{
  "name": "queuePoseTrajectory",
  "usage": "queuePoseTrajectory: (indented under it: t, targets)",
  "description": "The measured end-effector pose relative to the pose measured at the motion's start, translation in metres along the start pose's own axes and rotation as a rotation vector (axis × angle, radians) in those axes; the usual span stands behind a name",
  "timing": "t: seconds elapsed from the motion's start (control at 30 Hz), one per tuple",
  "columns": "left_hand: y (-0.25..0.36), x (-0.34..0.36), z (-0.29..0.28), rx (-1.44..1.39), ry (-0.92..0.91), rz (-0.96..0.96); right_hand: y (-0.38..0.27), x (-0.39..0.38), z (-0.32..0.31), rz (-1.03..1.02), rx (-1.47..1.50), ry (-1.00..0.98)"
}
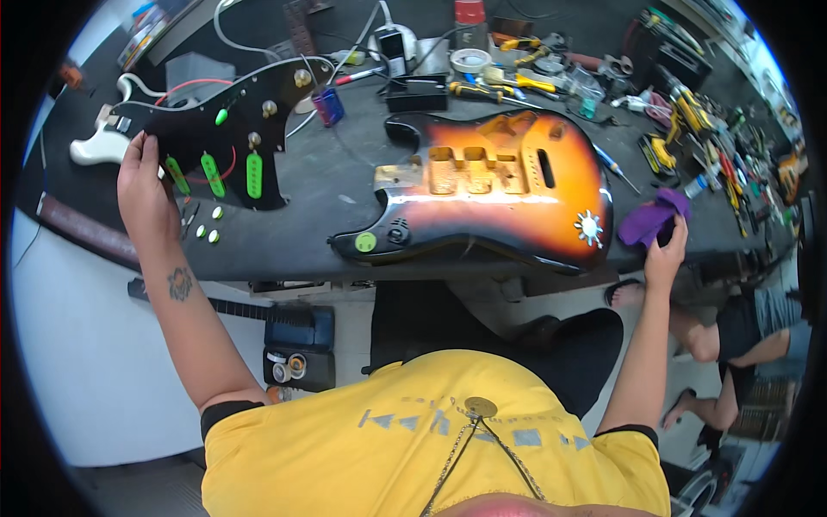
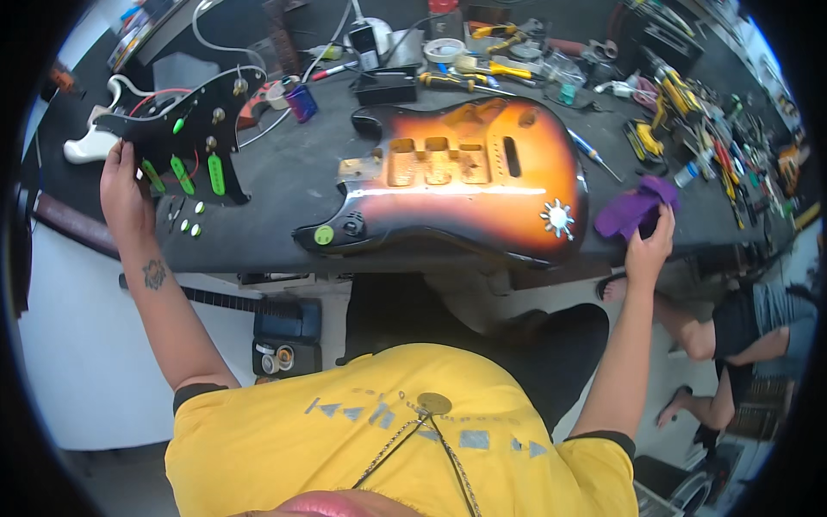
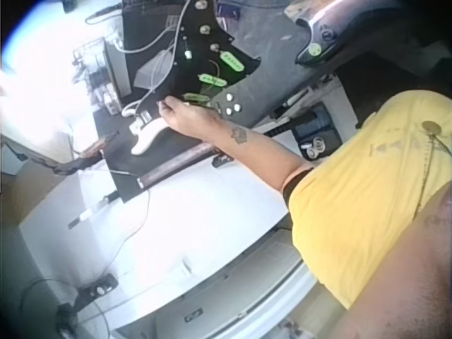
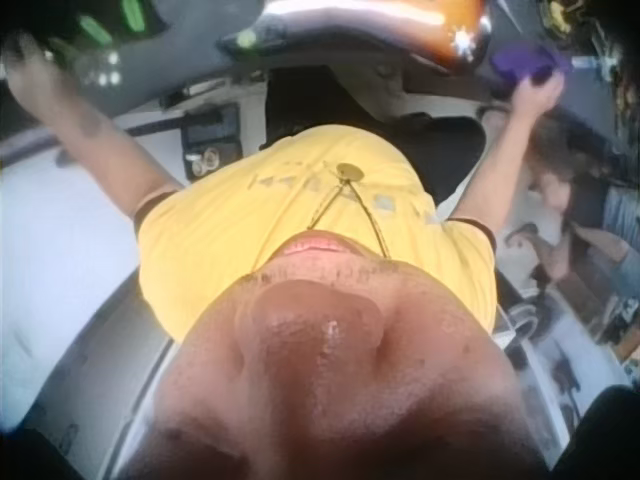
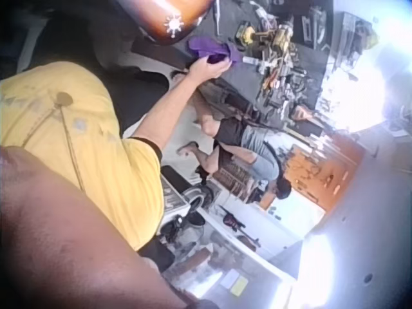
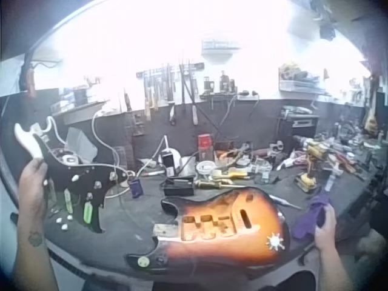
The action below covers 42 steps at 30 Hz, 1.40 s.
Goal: The person wipes a guitar body with a cloth, threads wires from a pickguard into the internal cavity, and aligns the pickguard onto the body.
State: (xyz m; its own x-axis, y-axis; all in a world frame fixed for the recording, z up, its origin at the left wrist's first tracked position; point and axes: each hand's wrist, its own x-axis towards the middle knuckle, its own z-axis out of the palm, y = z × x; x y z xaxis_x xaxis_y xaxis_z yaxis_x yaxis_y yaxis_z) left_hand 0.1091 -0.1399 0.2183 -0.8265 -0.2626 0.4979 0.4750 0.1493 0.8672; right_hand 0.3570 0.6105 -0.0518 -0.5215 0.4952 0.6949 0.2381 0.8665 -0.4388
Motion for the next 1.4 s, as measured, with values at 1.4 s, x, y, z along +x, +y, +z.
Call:
queuePoseTrajectory:
  t: [1.4]
  targets:
    - [0.014, -0.319, 0.233, -0.102, -0.787, 0.077, -0.196, -0.136, -0.168, 0.497, 0.927, -0.684]
